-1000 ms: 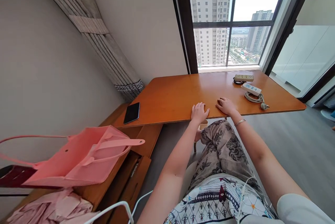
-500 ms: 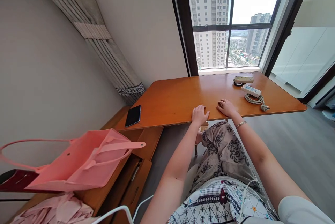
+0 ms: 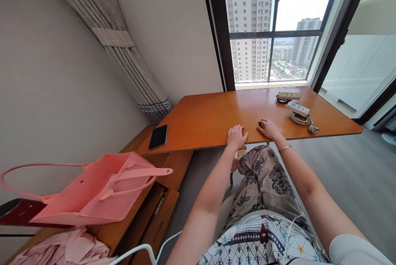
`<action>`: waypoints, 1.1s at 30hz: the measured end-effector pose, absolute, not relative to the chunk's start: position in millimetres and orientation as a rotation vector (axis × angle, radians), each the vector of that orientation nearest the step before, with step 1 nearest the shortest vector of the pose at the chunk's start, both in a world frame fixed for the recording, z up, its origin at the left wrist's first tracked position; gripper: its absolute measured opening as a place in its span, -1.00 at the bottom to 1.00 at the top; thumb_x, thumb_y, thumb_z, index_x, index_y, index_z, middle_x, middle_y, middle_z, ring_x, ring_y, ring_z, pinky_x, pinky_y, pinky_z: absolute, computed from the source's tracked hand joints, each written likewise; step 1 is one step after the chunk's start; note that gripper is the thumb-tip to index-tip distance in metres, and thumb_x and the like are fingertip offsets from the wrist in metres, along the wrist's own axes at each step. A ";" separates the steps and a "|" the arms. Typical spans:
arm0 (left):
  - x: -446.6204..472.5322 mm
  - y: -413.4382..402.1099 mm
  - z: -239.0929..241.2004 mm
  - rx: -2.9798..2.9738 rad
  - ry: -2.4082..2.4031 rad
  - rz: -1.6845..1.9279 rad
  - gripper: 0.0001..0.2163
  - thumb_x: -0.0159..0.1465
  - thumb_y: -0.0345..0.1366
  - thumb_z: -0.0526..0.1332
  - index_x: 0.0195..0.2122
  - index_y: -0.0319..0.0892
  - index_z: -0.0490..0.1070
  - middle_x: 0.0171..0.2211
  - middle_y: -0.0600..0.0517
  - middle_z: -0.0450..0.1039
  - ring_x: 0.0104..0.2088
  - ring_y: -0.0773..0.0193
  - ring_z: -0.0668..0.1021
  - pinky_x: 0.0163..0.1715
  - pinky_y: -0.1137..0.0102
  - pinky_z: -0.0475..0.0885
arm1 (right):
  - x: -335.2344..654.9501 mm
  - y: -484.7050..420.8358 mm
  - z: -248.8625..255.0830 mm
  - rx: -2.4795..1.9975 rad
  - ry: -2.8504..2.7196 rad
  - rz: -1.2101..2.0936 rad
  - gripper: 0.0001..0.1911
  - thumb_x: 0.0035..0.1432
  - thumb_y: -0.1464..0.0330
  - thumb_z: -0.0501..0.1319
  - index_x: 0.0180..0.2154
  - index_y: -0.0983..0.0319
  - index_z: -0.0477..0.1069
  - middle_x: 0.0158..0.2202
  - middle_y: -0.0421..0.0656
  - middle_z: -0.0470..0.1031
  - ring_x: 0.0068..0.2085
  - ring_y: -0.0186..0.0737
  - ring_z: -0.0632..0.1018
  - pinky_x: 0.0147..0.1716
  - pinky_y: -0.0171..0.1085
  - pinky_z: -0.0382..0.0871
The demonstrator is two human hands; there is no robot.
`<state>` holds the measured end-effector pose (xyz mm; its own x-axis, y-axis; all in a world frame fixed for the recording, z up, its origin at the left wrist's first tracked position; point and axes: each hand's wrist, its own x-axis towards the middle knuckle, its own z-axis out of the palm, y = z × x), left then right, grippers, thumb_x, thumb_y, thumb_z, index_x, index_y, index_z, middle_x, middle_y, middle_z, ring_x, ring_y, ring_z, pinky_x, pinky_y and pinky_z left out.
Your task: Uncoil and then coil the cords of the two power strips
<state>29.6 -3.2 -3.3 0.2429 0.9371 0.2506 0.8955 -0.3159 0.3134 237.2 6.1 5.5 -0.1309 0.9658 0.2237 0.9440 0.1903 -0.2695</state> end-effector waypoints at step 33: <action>29.3 -2.6 -3.7 2.398 1.784 0.597 -0.62 0.38 -0.15 0.12 0.16 -0.18 0.41 0.30 -0.14 0.33 0.33 0.05 0.32 0.35 0.14 0.13 | 238.2 9.3 2.3 -1.790 -2.118 0.078 -0.54 0.34 0.16 0.15 0.12 0.28 0.48 0.27 0.05 0.38 0.27 -0.01 0.39 0.27 -0.15 0.20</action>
